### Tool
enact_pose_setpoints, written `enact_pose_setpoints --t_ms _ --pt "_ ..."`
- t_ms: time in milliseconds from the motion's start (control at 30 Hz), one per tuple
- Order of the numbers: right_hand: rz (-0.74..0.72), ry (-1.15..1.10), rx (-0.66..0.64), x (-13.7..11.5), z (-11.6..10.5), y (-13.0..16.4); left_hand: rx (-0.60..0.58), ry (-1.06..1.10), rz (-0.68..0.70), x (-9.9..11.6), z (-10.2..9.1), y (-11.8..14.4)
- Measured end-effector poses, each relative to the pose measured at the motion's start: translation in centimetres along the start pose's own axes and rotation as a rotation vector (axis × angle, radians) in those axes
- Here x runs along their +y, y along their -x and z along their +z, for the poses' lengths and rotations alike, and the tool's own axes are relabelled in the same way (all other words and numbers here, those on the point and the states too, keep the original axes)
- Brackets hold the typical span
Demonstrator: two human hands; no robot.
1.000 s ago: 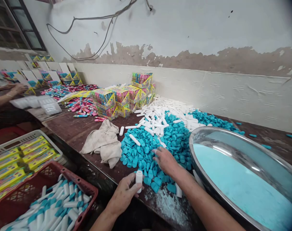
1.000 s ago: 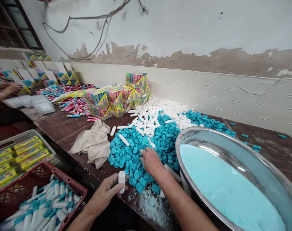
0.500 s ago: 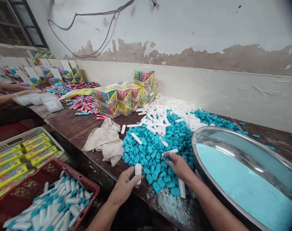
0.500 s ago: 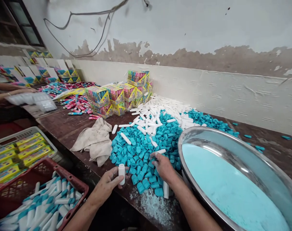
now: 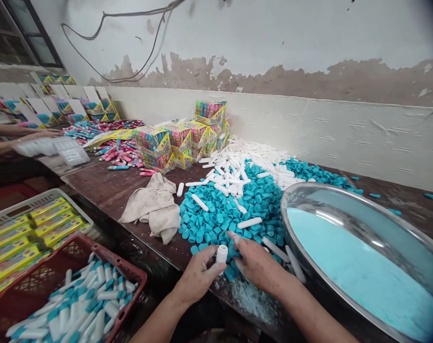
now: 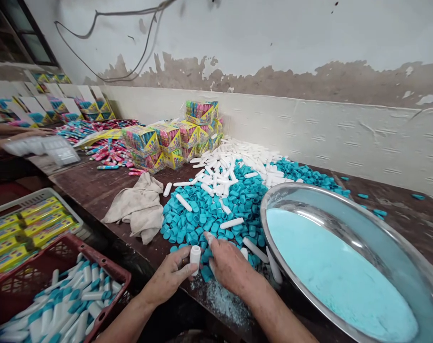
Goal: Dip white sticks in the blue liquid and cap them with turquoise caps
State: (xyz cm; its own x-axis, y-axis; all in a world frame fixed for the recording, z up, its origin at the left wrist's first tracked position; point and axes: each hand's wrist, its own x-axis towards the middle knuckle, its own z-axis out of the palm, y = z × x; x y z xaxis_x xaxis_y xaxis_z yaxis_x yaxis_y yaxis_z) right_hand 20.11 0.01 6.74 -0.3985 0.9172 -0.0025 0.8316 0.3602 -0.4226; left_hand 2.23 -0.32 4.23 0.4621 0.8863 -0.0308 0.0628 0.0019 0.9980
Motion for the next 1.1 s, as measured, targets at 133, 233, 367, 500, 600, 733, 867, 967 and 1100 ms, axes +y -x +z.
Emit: enact_pose_setpoints --t_ms 133,233,367,500,600,733,867,967,1100 --pt "-0.017 0.002 0.113 -0.6 0.3 0.6 -0.021 0.073 -0.008 -0.4 0.3 -0.4" --pt "-0.025 -0.045 0.145 -0.4 1.2 0.8 -0.035 0.161 -0.032 -1.1 0.3 -0.5" --pt "0.002 -0.126 0.18 -0.4 1.8 1.0 -0.035 0.2 -0.042 -1.5 0.3 -0.4" --pt "0.085 -0.082 0.166 0.1 1.5 1.0 0.007 0.123 -0.053 -1.5 -0.1 0.1" --pt "0.125 0.039 0.259 0.9 0.8 0.2 0.116 0.022 -0.042 -1.4 -0.7 0.6" --pt "0.019 0.108 0.256 1.1 0.3 -3.7 0.218 -0.031 -0.028 -1.5 -1.5 0.7" --pt "0.013 0.189 0.18 0.3 1.1 -8.8 0.225 -0.026 -0.012 -2.4 -1.9 0.3" --pt "-0.001 0.184 0.119 0.4 2.0 -10.3 0.218 0.005 0.028 -3.3 -2.1 0.1" --pt "0.0 -0.025 0.096 2.2 1.9 -8.6 0.192 0.028 0.084 -3.9 -2.4 0.1"
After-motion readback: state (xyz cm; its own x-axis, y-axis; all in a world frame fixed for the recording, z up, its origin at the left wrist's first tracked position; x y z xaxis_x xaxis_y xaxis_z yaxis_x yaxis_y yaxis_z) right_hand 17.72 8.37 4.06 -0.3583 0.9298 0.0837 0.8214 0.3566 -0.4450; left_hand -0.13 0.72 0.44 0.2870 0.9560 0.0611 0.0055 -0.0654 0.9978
